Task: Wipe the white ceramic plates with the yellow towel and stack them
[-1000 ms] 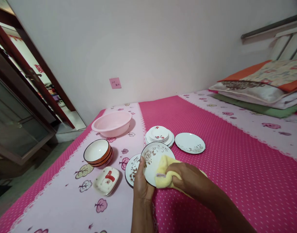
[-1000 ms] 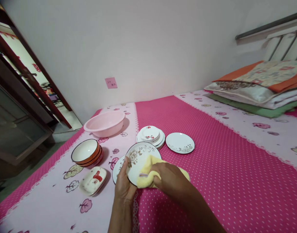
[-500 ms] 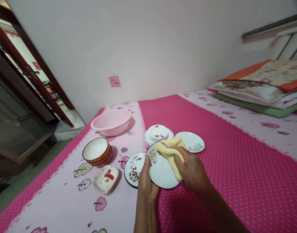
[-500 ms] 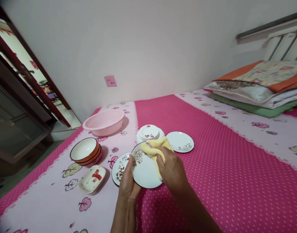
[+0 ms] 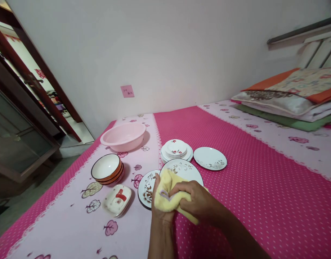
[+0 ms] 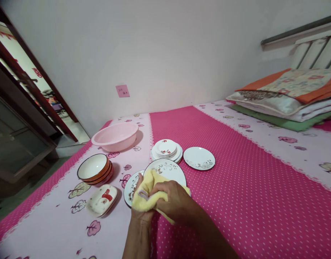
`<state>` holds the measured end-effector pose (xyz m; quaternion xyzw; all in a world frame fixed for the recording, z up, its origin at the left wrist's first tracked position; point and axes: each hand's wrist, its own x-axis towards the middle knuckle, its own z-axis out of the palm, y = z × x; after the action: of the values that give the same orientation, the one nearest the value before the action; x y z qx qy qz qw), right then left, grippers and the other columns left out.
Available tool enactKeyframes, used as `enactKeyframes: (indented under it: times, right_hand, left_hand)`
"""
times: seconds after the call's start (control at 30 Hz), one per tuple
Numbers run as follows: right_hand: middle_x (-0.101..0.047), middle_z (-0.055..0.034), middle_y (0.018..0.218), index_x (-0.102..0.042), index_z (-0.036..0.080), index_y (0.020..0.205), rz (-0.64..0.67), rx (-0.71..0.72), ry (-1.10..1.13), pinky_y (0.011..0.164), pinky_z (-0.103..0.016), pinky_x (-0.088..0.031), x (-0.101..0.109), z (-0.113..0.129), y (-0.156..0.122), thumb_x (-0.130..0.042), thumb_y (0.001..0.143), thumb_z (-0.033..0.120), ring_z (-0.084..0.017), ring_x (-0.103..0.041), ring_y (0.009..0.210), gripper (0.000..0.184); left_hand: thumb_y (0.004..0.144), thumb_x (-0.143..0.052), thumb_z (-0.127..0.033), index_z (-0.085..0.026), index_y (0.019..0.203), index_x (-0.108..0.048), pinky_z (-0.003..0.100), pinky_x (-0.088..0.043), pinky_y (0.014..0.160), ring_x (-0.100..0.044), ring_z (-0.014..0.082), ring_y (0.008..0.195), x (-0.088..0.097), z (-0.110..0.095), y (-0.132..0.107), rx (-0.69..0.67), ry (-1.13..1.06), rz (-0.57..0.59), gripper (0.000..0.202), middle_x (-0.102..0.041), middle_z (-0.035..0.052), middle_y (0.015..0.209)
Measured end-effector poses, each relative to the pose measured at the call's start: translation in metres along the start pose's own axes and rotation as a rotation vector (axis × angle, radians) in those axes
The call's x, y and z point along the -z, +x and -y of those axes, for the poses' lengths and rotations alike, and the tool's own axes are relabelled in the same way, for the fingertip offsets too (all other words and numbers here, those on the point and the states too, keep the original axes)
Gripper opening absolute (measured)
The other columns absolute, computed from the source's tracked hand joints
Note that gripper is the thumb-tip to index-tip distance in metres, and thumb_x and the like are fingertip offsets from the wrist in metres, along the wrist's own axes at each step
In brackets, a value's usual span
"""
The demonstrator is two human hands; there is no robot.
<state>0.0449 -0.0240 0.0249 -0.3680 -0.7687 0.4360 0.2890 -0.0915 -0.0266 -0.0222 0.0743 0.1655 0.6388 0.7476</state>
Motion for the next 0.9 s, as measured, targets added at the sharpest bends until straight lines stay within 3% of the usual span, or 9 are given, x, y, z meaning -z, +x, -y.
enactKeyframes:
  times: [0.1,0.27,0.33,0.43,0.53,0.6,0.77,0.9]
  right_hand:
    - [-0.075,0.0015,0.078,-0.078,0.023,0.079,0.053,-0.058,-0.156,0.062,-0.025,-0.037,0.013,-0.002,-0.008,-0.054,0.070,0.015,-0.017,-0.063,0.073,0.027]
    - [-0.070,-0.0021,0.074,-0.069,0.021,0.068,-0.069,-0.095,-0.434,0.060,-0.027,-0.031,0.041,-0.014,-0.016,-0.052,0.073,0.012,-0.018,-0.059,0.070,0.020]
    - [-0.071,-0.0046,0.077,-0.068,0.020,0.073,-0.203,-0.183,-0.543,0.059,-0.028,-0.030,0.055,-0.021,-0.017,-0.050,0.078,0.014,-0.018,-0.059,0.067,0.020]
    - [-0.072,-0.0077,0.083,-0.071,0.019,0.094,-0.499,-0.269,-0.586,0.056,-0.028,-0.032,0.073,-0.029,-0.018,-0.047,0.085,0.022,-0.018,-0.057,0.061,0.025]
    - [-0.071,-0.0076,0.081,-0.070,0.018,0.111,-0.791,-0.242,-0.454,0.056,-0.030,-0.038,0.082,-0.027,-0.019,-0.050,0.086,0.032,-0.020,-0.058,0.060,0.035]
    - [-0.070,-0.0058,0.076,-0.071,0.018,0.109,-0.895,-0.197,-0.324,0.054,-0.030,-0.040,0.082,-0.022,-0.019,-0.055,0.084,0.037,-0.020,-0.059,0.060,0.035]
    - [-0.070,-0.0039,0.077,-0.071,0.021,0.103,-0.939,-0.062,-0.197,0.054,-0.029,-0.044,0.066,-0.010,-0.017,-0.057,0.085,0.036,-0.020,-0.060,0.062,0.027]
    - [-0.072,-0.0070,0.094,-0.068,0.021,0.108,-0.805,0.043,-0.200,0.072,-0.034,-0.051,0.042,-0.008,-0.008,-0.053,0.088,0.027,-0.023,-0.066,0.080,0.025]
  left_hand:
    - [0.097,-0.052,-0.056,-0.006,0.110,-0.074,0.046,-0.050,0.106,-0.070,0.0332,0.112,-0.002,-0.001,-0.001,0.143,0.052,-0.011,0.056,-0.079,0.0168,0.099]
    - [0.099,-0.055,-0.039,-0.012,0.123,-0.071,0.048,-0.045,0.112,-0.070,0.0314,0.115,-0.008,0.000,0.002,-0.095,0.004,-0.113,0.040,-0.079,0.0158,0.110]
    - [0.099,-0.056,-0.038,-0.013,0.125,-0.070,0.049,-0.045,0.112,-0.071,0.0312,0.113,-0.009,-0.002,0.002,-0.139,-0.010,-0.162,0.039,-0.079,0.0156,0.110]
    - [0.098,-0.058,-0.039,-0.014,0.128,-0.070,0.051,-0.047,0.110,-0.073,0.0312,0.108,-0.007,-0.007,0.002,-0.192,-0.005,-0.267,0.041,-0.078,0.0162,0.112]
    - [0.097,-0.059,-0.040,-0.014,0.130,-0.068,0.052,-0.049,0.108,-0.072,0.0320,0.111,-0.005,-0.010,0.002,-0.221,-0.002,-0.311,0.043,-0.077,0.0172,0.117]
    - [0.097,-0.059,-0.041,-0.014,0.131,-0.068,0.051,-0.049,0.108,-0.070,0.0326,0.115,-0.004,-0.010,0.003,-0.220,0.002,-0.305,0.044,-0.076,0.0175,0.118]
    - [0.096,-0.058,-0.049,-0.019,0.133,-0.068,0.050,-0.048,0.110,-0.070,0.0327,0.116,-0.002,-0.005,0.005,-0.188,0.025,-0.272,0.048,-0.075,0.0159,0.122]
    - [0.098,-0.051,-0.056,-0.020,0.133,-0.067,0.050,-0.046,0.112,-0.068,0.0327,0.118,-0.003,-0.003,0.006,-0.147,0.021,-0.208,0.054,-0.075,0.0157,0.122]
